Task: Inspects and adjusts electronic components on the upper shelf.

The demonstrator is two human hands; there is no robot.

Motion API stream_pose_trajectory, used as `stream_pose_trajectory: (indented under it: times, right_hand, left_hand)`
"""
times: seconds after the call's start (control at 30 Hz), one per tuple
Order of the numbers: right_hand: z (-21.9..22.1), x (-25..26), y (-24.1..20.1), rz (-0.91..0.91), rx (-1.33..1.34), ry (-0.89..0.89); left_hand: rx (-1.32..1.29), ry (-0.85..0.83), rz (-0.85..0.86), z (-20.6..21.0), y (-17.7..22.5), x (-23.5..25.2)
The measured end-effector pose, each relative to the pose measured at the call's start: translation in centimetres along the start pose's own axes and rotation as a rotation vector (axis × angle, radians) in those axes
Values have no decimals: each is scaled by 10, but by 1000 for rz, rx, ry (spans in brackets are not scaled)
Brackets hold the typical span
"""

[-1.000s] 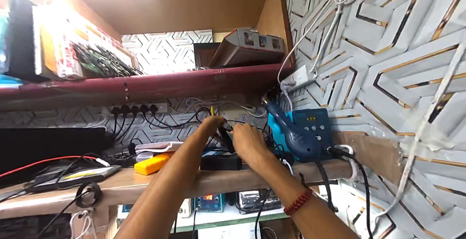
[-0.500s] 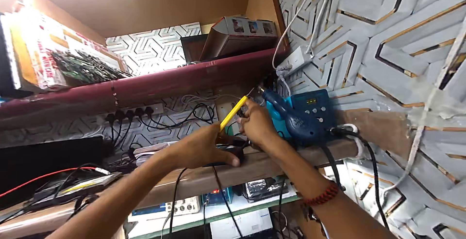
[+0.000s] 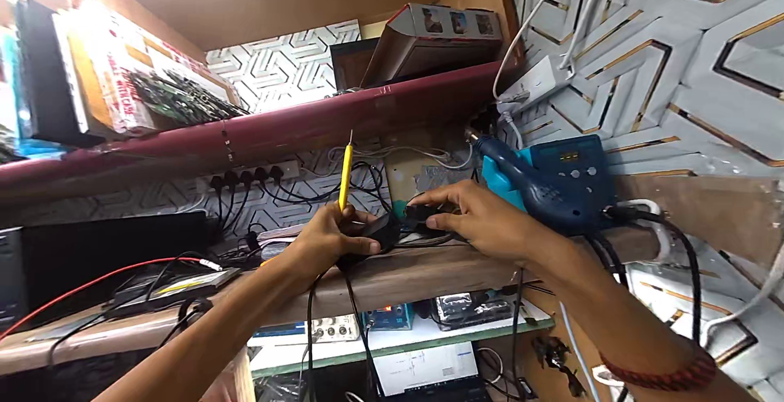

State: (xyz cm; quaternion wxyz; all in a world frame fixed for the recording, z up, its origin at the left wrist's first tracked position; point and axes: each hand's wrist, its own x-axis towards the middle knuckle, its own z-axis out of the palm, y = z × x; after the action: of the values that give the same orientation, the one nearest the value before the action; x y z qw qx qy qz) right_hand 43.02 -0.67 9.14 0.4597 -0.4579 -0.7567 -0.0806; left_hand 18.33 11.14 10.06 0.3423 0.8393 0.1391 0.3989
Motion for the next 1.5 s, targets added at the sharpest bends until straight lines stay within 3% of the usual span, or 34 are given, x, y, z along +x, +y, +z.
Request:
stream_pose_trajectory:
  times: [0.17,0.43,0.77,0.93,1.03,1.13,1.27,1.4,1.5]
  right_hand:
    - [7,1,-18,-2,-357,-139]
    - [-10,5,-41,-53,-412,-383]
    - [12,30,-23,-79,-408,-425]
    - [15,5,-50,32,-335,-319]
    - [22,4,-54,42,-461,-319]
    - [24,7,-44,-22,-408,-328]
    - [30,31,-6,-67,-402,-415]
    - [37,24,-7,75,-574,-298]
    - [38,11,-11,64,-592,-223]
  left_hand:
    - [-33,-40,-5,-2,1,-6]
    - [45,-16,-14,1,5,-7]
    - [4,9,-51,-5,2,-6]
    - [-33,5,-1,-6,0,-8]
    - [-25,13,-9,0,2,-8]
    - [-27,2,-1,1,2,-9]
    - [249,-4,-19,9,6,-1]
    - [640,-21,39,2,7,7]
    - [762,99,98,5,30,-15]
